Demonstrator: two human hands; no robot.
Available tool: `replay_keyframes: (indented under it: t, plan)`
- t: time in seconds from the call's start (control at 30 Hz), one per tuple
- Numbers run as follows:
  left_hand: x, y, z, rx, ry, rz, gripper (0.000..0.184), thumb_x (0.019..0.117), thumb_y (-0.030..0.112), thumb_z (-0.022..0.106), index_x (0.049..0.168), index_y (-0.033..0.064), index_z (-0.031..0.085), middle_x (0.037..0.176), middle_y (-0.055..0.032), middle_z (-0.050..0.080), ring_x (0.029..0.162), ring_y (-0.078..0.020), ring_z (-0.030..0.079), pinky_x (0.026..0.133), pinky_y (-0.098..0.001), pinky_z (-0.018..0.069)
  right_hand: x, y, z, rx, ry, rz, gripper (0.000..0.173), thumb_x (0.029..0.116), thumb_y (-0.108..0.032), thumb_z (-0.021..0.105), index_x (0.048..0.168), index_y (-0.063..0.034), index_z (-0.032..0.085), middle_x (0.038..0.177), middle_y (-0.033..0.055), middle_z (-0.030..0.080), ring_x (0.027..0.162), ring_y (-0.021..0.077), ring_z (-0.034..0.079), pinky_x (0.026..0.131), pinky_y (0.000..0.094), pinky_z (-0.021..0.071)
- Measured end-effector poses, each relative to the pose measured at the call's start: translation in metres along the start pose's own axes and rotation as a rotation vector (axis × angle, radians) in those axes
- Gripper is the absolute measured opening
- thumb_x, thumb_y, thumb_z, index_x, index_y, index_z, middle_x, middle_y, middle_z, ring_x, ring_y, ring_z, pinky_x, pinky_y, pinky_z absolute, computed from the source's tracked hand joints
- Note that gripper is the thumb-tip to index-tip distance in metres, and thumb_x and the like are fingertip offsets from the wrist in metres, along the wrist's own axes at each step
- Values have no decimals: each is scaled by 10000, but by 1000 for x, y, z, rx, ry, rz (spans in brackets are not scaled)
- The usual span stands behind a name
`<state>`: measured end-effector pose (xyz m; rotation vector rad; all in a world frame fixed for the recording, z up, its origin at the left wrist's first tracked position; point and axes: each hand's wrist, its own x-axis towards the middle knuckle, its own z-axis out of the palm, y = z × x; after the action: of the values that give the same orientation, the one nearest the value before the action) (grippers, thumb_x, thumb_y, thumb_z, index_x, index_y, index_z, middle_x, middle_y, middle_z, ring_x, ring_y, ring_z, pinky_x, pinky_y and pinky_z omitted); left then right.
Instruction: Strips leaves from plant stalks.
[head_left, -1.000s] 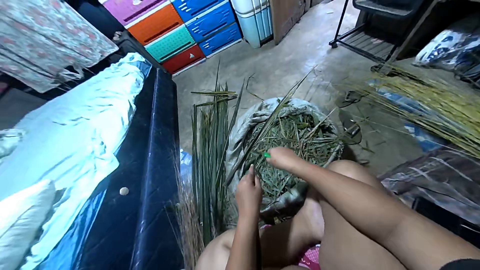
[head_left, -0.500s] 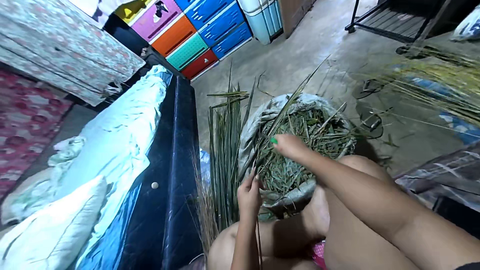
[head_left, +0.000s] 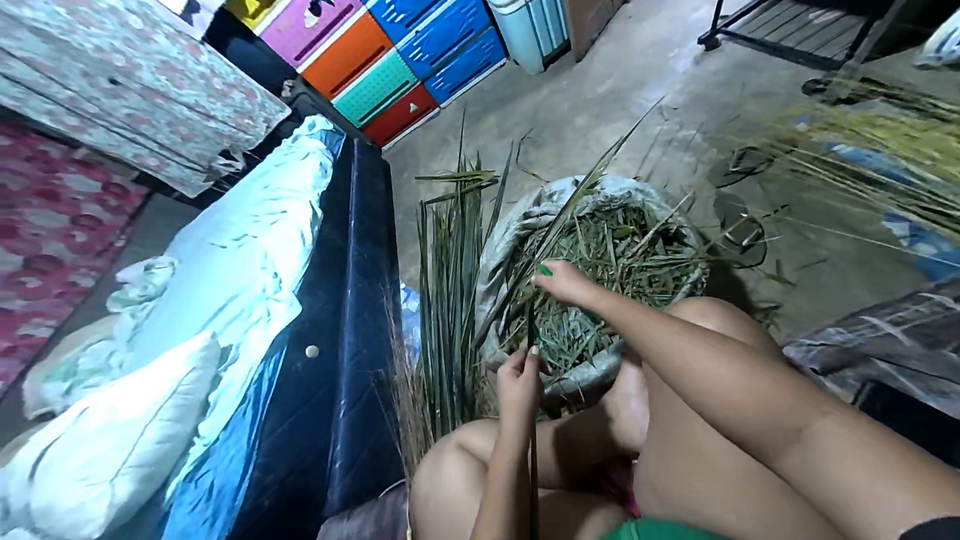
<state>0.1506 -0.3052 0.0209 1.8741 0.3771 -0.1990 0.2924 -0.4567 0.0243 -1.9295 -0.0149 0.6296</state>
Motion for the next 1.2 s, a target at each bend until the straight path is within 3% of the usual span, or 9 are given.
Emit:
replay_keyframes:
  t: [0.2, 0.3, 0.43, 0.63, 0.77, 0.9, 1.03, 1.13, 1.2]
  plan:
    - [16, -5, -12, 153, 104, -17, 361, 1113, 190, 456, 1362, -8, 626, 712, -41, 660, 431, -56, 443, 425, -235, 393, -34, -6, 35, -362, -249, -38, 370, 1072, -298, 498, 1192, 19, 647, 1120, 255, 661, 1049, 409, 652, 877, 624, 491]
    - [20, -8, -18, 224, 164, 1, 299, 1088, 140, 449, 1013, -16, 693, 654, -26, 632, 428, -63, 468, 442, -247, 426, -63, -20, 54, -504, -283, -41, 376, 1081, -305, 481, 1206, 10, 644, 1182, 256, 673, 1148, 440, 644, 916, 652, 486]
    - [12, -13, -17, 206, 145, -24, 359, 1108, 183, 466, 1377, 1, 620, 690, -34, 665, 421, -60, 434, 426, -246, 389, -42, -12, 46, -573, -84, 20, 358, 1070, -220, 501, 1293, 43, 596, 1275, 289, 646, 1207, 477, 625, 948, 659, 496]
    - [11, -18, -12, 296, 125, -76, 374, 1114, 186, 441, 1417, 22, 587, 710, -58, 667, 451, -104, 527, 463, -287, 480, -31, -4, 35, -479, -217, -55, 396, 1083, -303, 480, 1191, 39, 647, 1186, 286, 656, 1151, 455, 633, 930, 669, 475]
    - [15, -15, -14, 376, 153, -80, 293, 1074, 139, 418, 1080, -19, 666, 682, -58, 641, 497, -125, 581, 515, -318, 523, -58, -6, 66, -561, -357, -90, 365, 1083, -277, 469, 1193, 25, 642, 1195, 267, 664, 1164, 451, 637, 917, 663, 489]
    - [13, -16, -10, 390, 120, -63, 414, 1115, 208, 416, 1488, 81, 543, 704, -70, 637, 509, -141, 534, 513, -330, 476, -39, -3, 55, -638, -165, -20, 345, 1070, -205, 510, 1282, 50, 604, 1258, 298, 649, 1194, 487, 627, 934, 671, 495]
    - [8, -13, -2, 394, 102, -65, 418, 1113, 194, 424, 1512, 122, 521, 686, -50, 627, 493, -113, 512, 496, -301, 449, -11, 2, 30, -580, -16, 91, 375, 1079, -231, 510, 1348, 15, 596, 1298, 277, 649, 1228, 466, 623, 965, 657, 492]
    - [11, -14, -5, 418, 115, -62, 394, 1117, 273, 451, 1436, 101, 605, 697, -54, 638, 512, -125, 533, 518, -322, 469, -26, 1, 36, -516, -191, -6, 385, 1078, -278, 483, 1224, 41, 642, 1231, 291, 653, 1188, 467, 625, 949, 680, 474]
    - [15, -14, -9, 458, 140, -67, 337, 1108, 239, 456, 1143, 24, 714, 691, -60, 645, 542, -146, 568, 560, -353, 496, -45, 0, 51, -492, -341, -66, 382, 1082, -291, 473, 1145, 40, 653, 1141, 277, 660, 1106, 452, 641, 891, 666, 480]
